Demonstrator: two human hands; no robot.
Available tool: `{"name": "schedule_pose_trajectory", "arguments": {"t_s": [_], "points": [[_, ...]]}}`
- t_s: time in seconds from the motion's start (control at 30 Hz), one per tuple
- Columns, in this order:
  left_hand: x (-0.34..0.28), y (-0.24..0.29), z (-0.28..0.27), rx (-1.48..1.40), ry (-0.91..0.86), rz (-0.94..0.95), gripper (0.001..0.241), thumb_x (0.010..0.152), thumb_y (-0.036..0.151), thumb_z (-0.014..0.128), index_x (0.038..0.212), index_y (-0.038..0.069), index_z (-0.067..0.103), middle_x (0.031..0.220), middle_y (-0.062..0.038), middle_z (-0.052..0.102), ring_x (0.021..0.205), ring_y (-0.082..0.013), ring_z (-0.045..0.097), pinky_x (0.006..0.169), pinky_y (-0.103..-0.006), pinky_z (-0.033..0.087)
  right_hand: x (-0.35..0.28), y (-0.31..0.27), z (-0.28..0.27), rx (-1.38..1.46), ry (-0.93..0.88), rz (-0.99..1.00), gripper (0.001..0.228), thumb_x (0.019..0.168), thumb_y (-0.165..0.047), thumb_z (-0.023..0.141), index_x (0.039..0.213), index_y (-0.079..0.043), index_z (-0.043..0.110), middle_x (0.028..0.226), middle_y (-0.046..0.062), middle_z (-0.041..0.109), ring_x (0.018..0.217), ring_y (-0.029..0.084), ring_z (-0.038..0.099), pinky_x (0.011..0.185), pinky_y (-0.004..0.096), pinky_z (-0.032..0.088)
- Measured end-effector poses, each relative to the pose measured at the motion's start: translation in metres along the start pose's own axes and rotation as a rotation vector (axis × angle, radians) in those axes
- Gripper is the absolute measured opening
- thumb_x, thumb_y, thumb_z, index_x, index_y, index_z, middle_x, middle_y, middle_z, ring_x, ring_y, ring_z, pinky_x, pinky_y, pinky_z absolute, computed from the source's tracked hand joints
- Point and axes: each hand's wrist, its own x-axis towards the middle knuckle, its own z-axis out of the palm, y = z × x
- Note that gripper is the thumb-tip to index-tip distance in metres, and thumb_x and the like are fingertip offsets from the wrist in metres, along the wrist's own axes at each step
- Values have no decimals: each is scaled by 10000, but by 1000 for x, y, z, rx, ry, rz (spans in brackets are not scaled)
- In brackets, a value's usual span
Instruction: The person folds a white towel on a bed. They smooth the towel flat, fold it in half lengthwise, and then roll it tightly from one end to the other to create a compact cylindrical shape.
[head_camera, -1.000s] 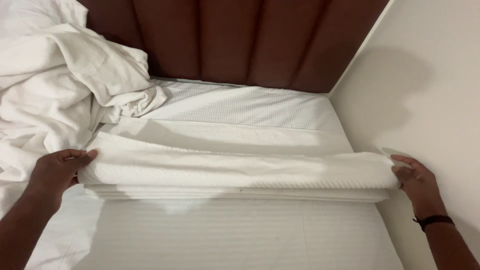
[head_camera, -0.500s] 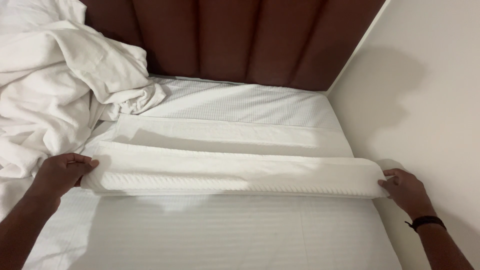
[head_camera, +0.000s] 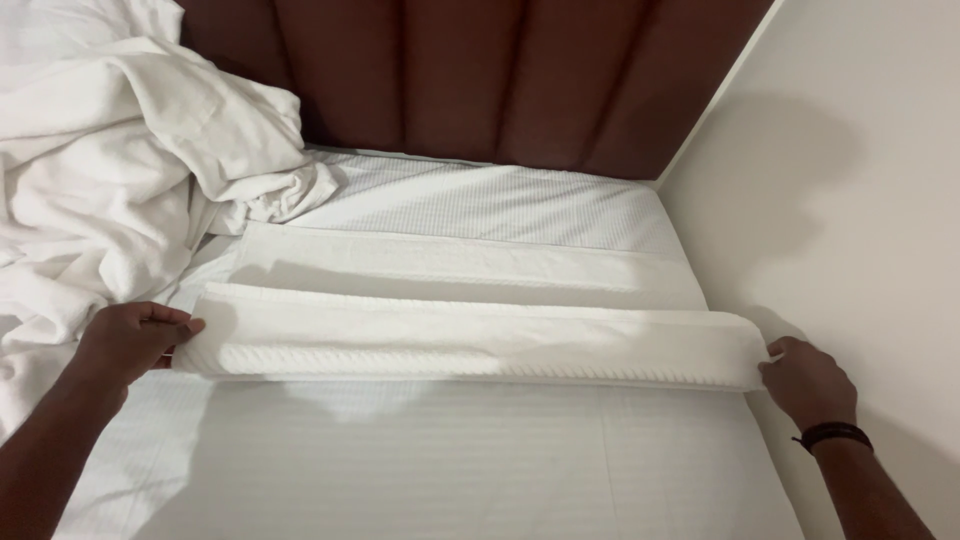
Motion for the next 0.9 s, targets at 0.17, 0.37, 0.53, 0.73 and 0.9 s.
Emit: {"name": "schedule_pose_trajectory", "arguments": {"t_s": [0.17,0.37,0.53,0.73,0.9], "points": [[0,-2,-6,-57,-12,20,239,926,142,783,1062,-52,751,985,-158,764,848,-243,705,795,-400,602,-6,0,-9,38,34,13,347,966,-298,691,1289,-181,742,1208,76,780,1084,298,737,968,454,575],[-14,12,-6,-57,-28,18,276,917,165,781,1084,-51,741,999,-165,772,884,-261,726,820,-413,610,-6,1,-12,97,13,54,299,966,-292,687,1233,-194,777,1209,71,772,1091,302,725,973,458,563],[-24,20,-9,-21,-70,-12,374,882,217,821,1097,-80,745,1002,-200,780,901,-291,745,857,-413,614,9,20,6,229,64,32,252,963,-286,723,1160,-151,802,1119,78,803,1006,275,747,915,432,582],[-23,20,-6,37,-105,-34,422,870,245,813,1154,-57,730,1006,-191,775,922,-291,733,887,-402,597,1,12,-11,610,93,23,175,979,-179,721,1094,-53,760,943,115,780,719,211,686,659,376,556],[-25,25,0,-106,-47,24,441,905,264,768,1230,-19,676,986,-148,749,879,-228,680,847,-375,565,-28,-19,-45,852,100,81,187,1011,-155,672,1167,-53,679,833,110,711,585,153,554,518,375,452]]}}
